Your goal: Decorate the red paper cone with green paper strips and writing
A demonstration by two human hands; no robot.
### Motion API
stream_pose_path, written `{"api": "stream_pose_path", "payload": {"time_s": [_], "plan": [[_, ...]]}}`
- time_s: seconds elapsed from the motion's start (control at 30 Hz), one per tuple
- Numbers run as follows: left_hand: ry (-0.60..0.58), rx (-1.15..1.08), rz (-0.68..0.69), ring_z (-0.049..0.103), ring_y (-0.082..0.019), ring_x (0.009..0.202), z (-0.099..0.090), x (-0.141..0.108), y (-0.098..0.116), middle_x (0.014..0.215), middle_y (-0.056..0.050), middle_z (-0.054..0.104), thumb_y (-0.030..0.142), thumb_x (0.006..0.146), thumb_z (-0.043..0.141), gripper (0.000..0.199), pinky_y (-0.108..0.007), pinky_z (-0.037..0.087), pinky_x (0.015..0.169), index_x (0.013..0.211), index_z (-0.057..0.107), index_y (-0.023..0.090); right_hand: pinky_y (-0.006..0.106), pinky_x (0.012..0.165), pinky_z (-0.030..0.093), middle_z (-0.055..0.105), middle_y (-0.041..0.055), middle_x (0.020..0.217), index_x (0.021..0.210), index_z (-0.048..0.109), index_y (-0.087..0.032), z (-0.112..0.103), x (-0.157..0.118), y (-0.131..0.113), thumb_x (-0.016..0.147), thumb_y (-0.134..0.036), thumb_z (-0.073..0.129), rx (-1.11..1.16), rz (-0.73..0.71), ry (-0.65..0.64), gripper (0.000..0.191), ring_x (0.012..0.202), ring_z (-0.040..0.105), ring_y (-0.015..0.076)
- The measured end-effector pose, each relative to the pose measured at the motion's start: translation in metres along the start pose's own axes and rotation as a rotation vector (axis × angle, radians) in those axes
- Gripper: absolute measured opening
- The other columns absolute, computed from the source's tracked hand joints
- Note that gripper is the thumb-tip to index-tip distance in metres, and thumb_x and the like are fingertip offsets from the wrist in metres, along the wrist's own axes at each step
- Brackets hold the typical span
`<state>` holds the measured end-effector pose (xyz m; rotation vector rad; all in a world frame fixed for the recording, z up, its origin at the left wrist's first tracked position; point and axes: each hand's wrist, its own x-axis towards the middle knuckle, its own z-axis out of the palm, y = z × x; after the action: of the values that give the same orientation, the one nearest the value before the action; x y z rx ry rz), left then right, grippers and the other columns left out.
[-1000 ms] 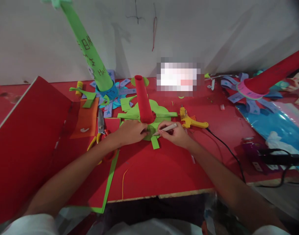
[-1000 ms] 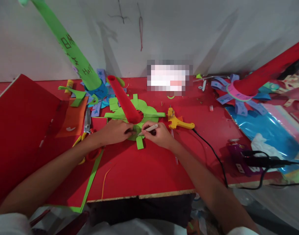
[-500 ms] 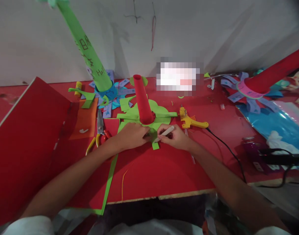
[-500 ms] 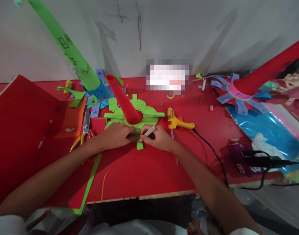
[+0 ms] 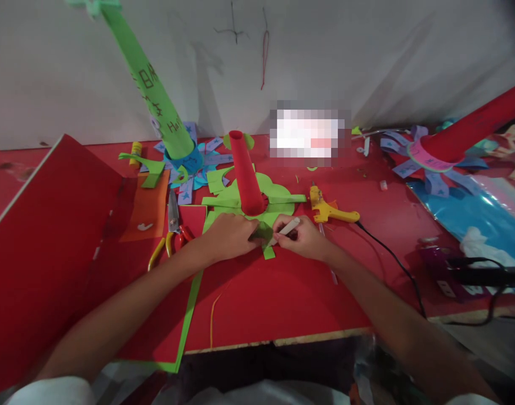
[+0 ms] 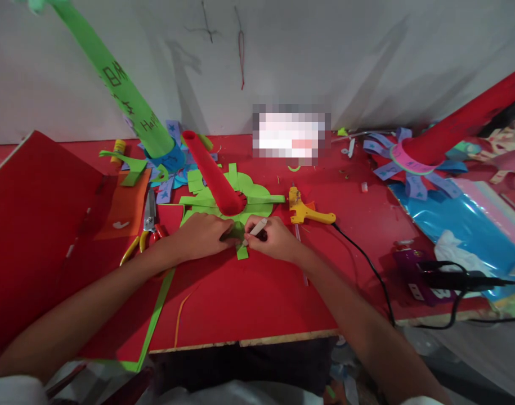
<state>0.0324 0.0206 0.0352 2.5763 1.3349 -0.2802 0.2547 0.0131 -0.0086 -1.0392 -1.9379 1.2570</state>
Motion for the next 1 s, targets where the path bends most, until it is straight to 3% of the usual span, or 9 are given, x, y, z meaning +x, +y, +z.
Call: {"api": "stream_pose_path", "payload": {"time_s": [0.37,0.77,1.0], "plan": [[-0.005,0.046,-0.008,0.073,-0.030,0.082,-0.0063,-0.0024,0.0061,0.085,-0.011,0.076,0.053,0.098,0.050,0.039,-0.032,0.037,0.060,0.098,0.070,0.020,0.022,0.052,0.036,0.062,-0.0022,0.064,0.080,0.061,-0.019,-0.0012,-0.0022,-0.0067,0.083,-0.027,0.064,0.024,0.016,-0.104,0.008,0.057,0.049,0.0103],[0.012,0.024,0.006,0.073,-0.030,0.079,-0.0033,-0.0019,0.0011,0.084,-0.011,0.076,0.055,0.098,0.052,0.041,-0.032,0.036,0.059,0.096,0.070,0.019,0.022,0.052,0.034,0.056,-0.0031,0.068,0.082,0.061,-0.019,0.0005,-0.0002,0.0023,0.087,-0.029,0.063,0.028,-0.007,-0.012,0.011,0.058,0.045,0.0093],[0.028,0.015,0.018,0.072,-0.028,0.078,-0.0032,-0.0031,0.0011,0.083,-0.010,0.075,0.048,0.098,0.049,0.035,-0.032,0.036,0.061,0.094,0.070,0.020,0.021,0.054,0.037,0.065,-0.0015,0.065,0.079,0.061,-0.020,-0.0024,-0.0011,-0.0001,0.083,-0.025,0.063,0.027,0.022,-0.093,0.007,0.058,0.052,0.0107]]}}
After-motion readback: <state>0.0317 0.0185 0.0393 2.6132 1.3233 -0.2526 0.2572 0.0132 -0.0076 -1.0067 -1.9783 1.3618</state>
